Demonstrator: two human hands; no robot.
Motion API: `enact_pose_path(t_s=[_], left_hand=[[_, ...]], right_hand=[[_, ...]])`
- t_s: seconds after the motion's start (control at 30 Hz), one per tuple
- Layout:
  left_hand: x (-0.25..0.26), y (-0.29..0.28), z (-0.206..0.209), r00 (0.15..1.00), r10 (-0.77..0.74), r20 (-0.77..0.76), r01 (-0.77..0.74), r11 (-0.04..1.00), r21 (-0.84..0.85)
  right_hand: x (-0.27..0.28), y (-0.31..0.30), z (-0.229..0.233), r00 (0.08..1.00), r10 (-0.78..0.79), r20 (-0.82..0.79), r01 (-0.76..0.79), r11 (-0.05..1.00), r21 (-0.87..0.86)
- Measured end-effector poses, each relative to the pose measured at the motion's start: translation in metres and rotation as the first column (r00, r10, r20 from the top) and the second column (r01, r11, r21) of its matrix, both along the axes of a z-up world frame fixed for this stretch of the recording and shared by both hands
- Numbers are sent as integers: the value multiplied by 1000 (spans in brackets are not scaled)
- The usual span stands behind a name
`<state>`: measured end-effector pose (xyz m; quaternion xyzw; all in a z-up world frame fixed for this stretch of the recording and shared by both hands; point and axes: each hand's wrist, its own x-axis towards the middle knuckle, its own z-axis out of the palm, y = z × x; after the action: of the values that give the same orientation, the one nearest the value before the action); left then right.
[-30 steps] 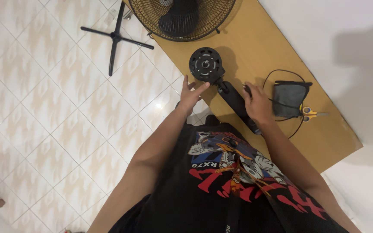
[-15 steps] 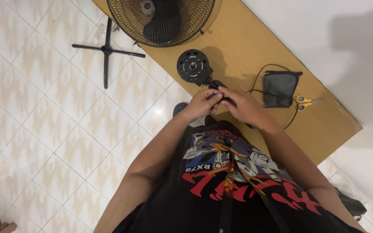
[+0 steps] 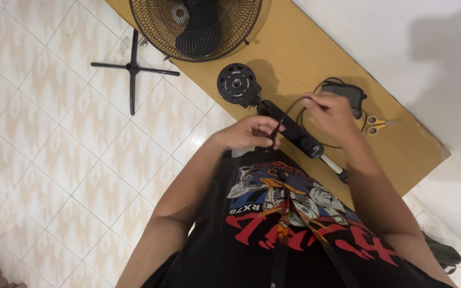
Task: The person assembles a standing electric fan by attaching the motor housing to the pole, securing the base, and then attaching the fan blade and front grille. The person uses a cloth to wipe the motor housing during assembly.
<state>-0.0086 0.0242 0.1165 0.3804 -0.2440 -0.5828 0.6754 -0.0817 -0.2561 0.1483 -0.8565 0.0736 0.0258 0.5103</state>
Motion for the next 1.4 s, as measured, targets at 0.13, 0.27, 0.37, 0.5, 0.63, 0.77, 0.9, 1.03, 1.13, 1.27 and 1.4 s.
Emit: enact_pose_path(t_s=[0.13, 0.27, 0.37, 0.5, 0.63, 0.77, 0.9, 1.03, 1.13, 1.27, 1.4], left_hand=[[-1, -22, 25, 982, 104, 159, -104, 995, -13], [21, -23, 39, 887, 406, 218, -400, 914, -76], [49, -4, 43, 783, 593, 188, -593, 803, -66], [71, 16, 44, 659, 738, 149, -733, 674, -95], [71, 22, 44, 473, 859, 197, -850, 504, -154], [90, 60, 39, 271, 945, 184, -954, 289, -82], [95, 86, 18, 380, 852, 361, -849, 476, -229], [67, 64, 15, 709, 700, 83, -694, 714, -92], [51, 41, 27, 748, 590, -304, -612, 790, 30], [43, 19, 50, 879, 476, 14, -476, 877, 68], [41, 21, 72, 930, 321, 178, -333, 942, 37]], right_hand=[[10, 34, 2, 961, 181, 208, -172, 983, -61], [6, 50, 10, 975, 217, 52, -213, 974, -70], [0, 43, 13, 985, 140, -100, -147, 987, -65], [-15, 20, 1, 996, 87, -27, -90, 985, -148], [-36, -21, -33, 986, 99, -133, -129, 962, -242], [-68, -92, -57, 1000, 28, -2, -27, 940, -341], [-87, -120, -60, 923, -360, -132, 311, 904, -292], [-65, -97, -38, 934, -311, -176, 297, 949, -106], [-45, -59, -22, 952, -205, -228, 203, 979, -32], [-32, -15, -12, 974, -53, -220, 45, 998, -43], [-34, 20, -8, 951, 85, -297, -68, 995, 67]])
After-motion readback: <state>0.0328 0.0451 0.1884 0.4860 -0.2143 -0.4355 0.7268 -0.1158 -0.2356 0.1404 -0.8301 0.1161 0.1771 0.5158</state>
